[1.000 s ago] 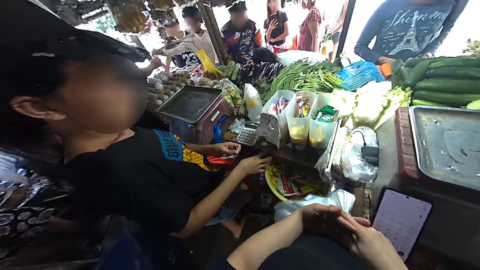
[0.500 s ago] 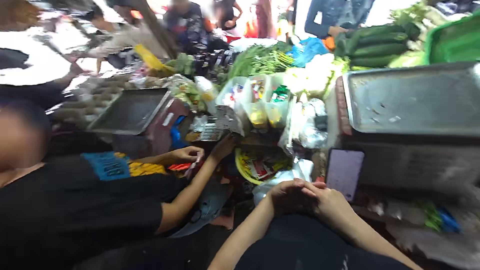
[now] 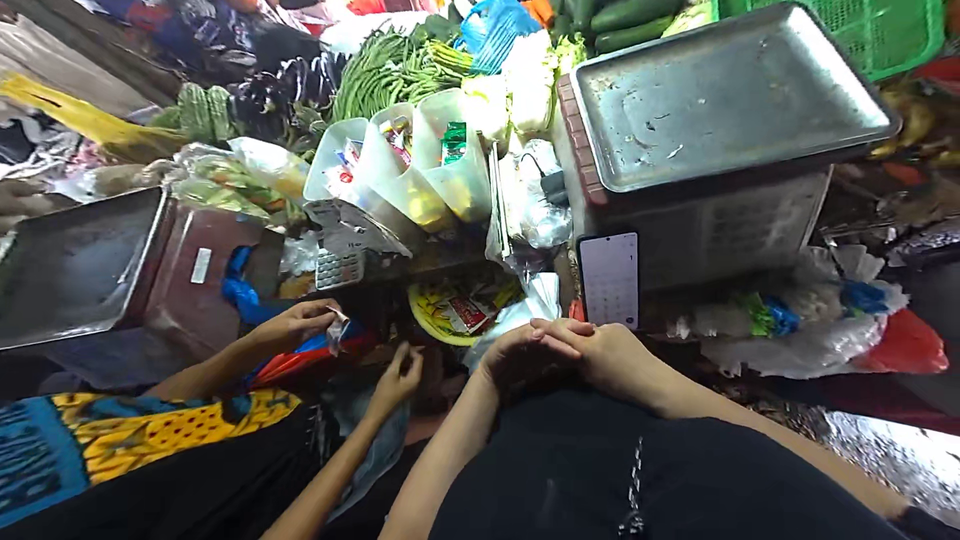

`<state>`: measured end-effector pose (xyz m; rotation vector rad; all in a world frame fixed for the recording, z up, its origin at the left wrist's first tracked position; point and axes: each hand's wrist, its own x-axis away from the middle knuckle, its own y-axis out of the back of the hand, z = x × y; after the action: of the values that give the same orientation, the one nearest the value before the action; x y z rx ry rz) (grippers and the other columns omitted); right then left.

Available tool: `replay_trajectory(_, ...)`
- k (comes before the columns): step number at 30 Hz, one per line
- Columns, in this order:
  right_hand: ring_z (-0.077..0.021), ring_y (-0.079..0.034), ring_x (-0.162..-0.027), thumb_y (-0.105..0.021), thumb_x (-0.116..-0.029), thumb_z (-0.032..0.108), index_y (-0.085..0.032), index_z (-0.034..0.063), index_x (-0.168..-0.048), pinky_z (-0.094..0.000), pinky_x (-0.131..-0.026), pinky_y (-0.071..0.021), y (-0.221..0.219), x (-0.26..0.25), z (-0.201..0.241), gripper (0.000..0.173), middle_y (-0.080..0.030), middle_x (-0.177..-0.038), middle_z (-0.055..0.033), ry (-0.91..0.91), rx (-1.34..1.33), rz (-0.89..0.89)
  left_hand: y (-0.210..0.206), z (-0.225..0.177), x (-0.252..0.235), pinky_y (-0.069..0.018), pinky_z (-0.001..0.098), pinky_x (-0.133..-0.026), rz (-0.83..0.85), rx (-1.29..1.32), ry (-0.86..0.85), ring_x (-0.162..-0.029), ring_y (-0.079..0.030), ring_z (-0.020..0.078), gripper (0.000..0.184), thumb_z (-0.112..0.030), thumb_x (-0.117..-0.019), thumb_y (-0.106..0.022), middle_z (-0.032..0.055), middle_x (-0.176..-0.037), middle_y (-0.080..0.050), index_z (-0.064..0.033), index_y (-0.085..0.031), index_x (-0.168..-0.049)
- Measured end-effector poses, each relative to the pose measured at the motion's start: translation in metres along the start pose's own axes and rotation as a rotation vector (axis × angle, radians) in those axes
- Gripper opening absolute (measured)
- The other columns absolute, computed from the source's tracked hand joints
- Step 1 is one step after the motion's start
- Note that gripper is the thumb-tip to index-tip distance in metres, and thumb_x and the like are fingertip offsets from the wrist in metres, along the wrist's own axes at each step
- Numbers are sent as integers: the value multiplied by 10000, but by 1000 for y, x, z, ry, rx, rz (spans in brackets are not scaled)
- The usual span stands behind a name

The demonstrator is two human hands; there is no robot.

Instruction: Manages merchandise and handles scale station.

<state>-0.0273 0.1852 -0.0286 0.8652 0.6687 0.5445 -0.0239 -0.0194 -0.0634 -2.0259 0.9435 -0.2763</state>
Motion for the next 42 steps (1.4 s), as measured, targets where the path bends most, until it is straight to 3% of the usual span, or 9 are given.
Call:
replay_trajectory(7,-159,-689,-618,-509,-1072,394,-597,71,-1427,-368,-547,-558,26,20,-6,488,-763,-820,-42,-21,-61,-271,-8,-4,-10,-479,396,-1094,189,-184,30,-1323,-568,212,627,-478,-986,-604,96,-1480,-565,-97,-543,-1480)
replay_trajectory(14,-206,-657,-572,-414,-1096,290,-739,73,-1263,-379,-518,-514,25,28,-18,426,-701,-684,-71,-225,168,-330,-1,3,-11,-371,468,-1193,185,-267,124,-1411,-488,328,623,-392,-1042,-543,210,-1524,-495,15,-456,-1506)
replay_trajectory(19,-178,-644,-607,-417,-1077,296,-742,94,-1240,-358,-565,-527,25,29,-6,416,-686,-694,-48,-36,46,-350,-19,2,-5,-480,313,-1067,68,-493,152,-1209,-613,72,342,-235,-1052,-544,3,-1309,-673,-75,-637,-1339)
replay_trajectory(21,-184,-680,-761,-416,-1062,389,-751,149,-1219,-362,-686,-548,20,20,-3,441,-737,-850,-39,75,26,-325,-40,-4,-7,-519,282,-971,27,-857,182,-1049,-643,50,217,-138,-1018,-573,31,-1104,-707,12,-684,-1130)
replay_trajectory(25,-196,-606,-1271,-367,-1046,600,-723,251,-1271,-422,-1078,-450,11,7,-2,547,-667,-1377,-49,182,-216,-91,-90,-17,-15,-494,591,-919,8,-1310,546,-1007,-681,392,202,-84,-958,-636,266,-1019,-710,94,-718,-1008)
replay_trajectory(29,-79,-675,-1066,-447,-1038,604,-726,144,-1256,-326,-957,-556,15,3,-2,580,-744,-1129,-10,64,-756,170,-104,-11,-8,-556,396,-814,-14,-1381,90,-869,-693,245,132,-52,-943,-637,168,-885,-709,53,-715,-961)
replay_trajectory(33,59,-564,-638,-467,-1084,453,-717,121,-992,-146,-581,-483,34,5,-10,425,-632,-729,83,-68,-781,150,-90,-5,-6,-546,360,-868,132,-1884,-460,-954,-713,258,179,29,-934,-601,119,-939,-757,-36,-766,-957)
replay_trajectory(37,65,-599,-727,-525,-1065,278,-727,33,-932,-126,-675,-513,54,15,-33,344,-698,-819,28,-138,-499,-158,-53,-18,19,-560,376,-956,-289,-1788,-431,-1071,-706,223,148,-20,-944,-630,110,-1083,-758,-20,-767,-1000)
replay_trajectory(42,-54,-634,-861,-492,-1068,114,-649,-165,-996,-167,-824,-505,61,37,-75,329,-678,-893,-210,-235,-24,-645,36,-53,70,-483,517,-1067,-959,-1780,423,-1227,-627,331,264,-121,-1000,-599,176,-1265,-680,-24,-708,-1220)
